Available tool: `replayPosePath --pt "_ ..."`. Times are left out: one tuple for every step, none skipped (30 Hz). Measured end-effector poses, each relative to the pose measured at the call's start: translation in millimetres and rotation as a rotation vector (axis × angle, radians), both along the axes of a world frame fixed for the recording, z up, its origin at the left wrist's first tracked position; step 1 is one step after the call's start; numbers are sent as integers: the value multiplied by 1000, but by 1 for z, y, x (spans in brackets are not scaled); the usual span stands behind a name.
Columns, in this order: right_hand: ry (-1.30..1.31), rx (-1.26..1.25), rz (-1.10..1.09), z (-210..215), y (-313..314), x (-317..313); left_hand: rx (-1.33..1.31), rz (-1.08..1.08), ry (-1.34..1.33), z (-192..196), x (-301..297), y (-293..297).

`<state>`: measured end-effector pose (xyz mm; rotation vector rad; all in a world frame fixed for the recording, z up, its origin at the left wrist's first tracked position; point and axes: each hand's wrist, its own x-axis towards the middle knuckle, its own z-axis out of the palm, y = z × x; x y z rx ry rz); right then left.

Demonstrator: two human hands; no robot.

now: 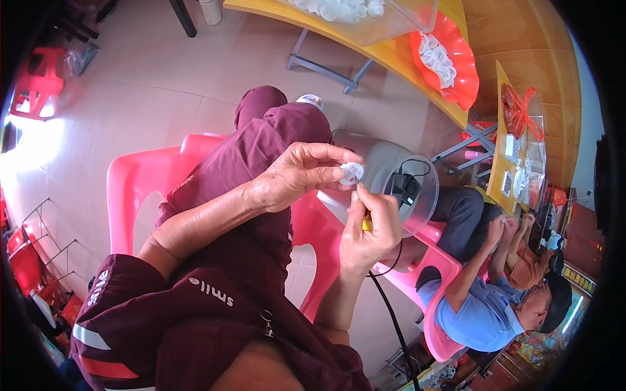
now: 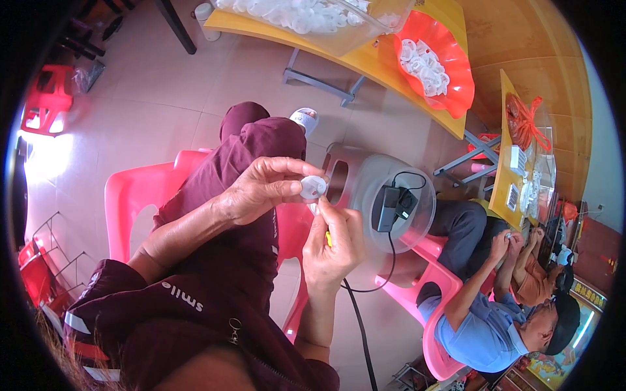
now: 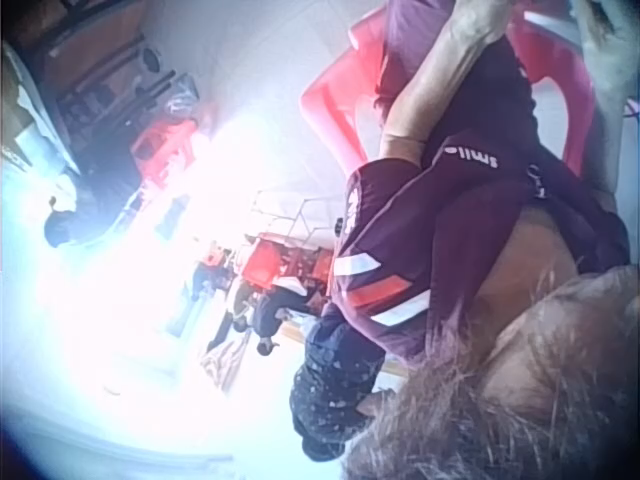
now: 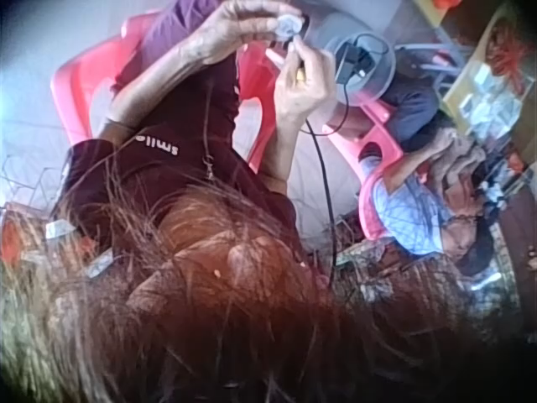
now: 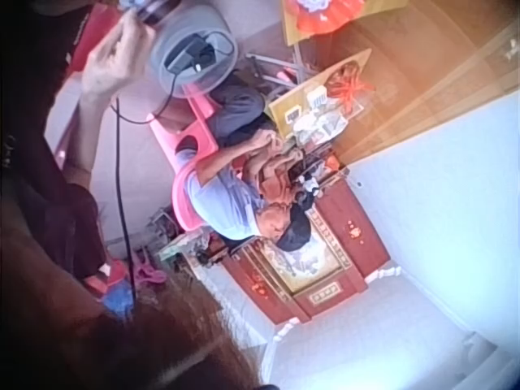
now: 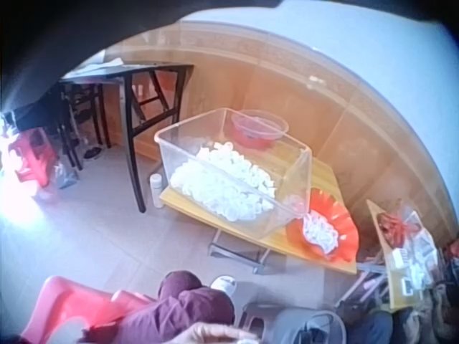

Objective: The person assembles small plastic components by hand, taking them from a container and fitting them together.

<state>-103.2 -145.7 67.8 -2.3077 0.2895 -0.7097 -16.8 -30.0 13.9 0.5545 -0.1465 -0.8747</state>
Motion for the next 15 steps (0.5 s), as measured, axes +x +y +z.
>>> replayPosePath --pt "10 -3 -6 0 0 0 0 0 0 -1 0 0" --pt "10 -3 -6 -1 -1 0 -4 5 -13 -1 -1 0" --pt "28 11 -10 -1 -1 -1 -8 10 -26 -2 -1 -1" --pt "46 24 -15 -1 -1 -2 -8 10 -26 -3 -1 0" --pt "46 24 -16 -1 -1 -3 -4 -7 -20 -4 -1 1" --pt "43 36 -11 -1 -1 -3 1 -23 -14 -4 -1 1" --pt "40 48 -7 -1 -1 -3 1 -23 -14 -4 -1 2" --pt "40 48 -7 -1 -1 -3 -5 -25 -4 -4 -1 2" --pt "41 59 -3 -1 -1 -3 -10 -28 6 -4 0 2" --pt "41 69 1 -1 -1 -3 -10 -28 6 -4 0 2" --pt "41 69 0 -1 -1 -3 -12 -28 3 -4 0 1" --pt "42 78 1 -2 -2 -2 -14 -28 1 -4 0 1" --pt "42 88 1 -2 -2 -2 -13 -28 1 -4 -1 1" --pt "42 88 0 -2 -2 -2 -5 -18 3 -2 -1 1" --pt "50 139 -3 -2 -2 -3 2 -7 6 -1 -1 0"
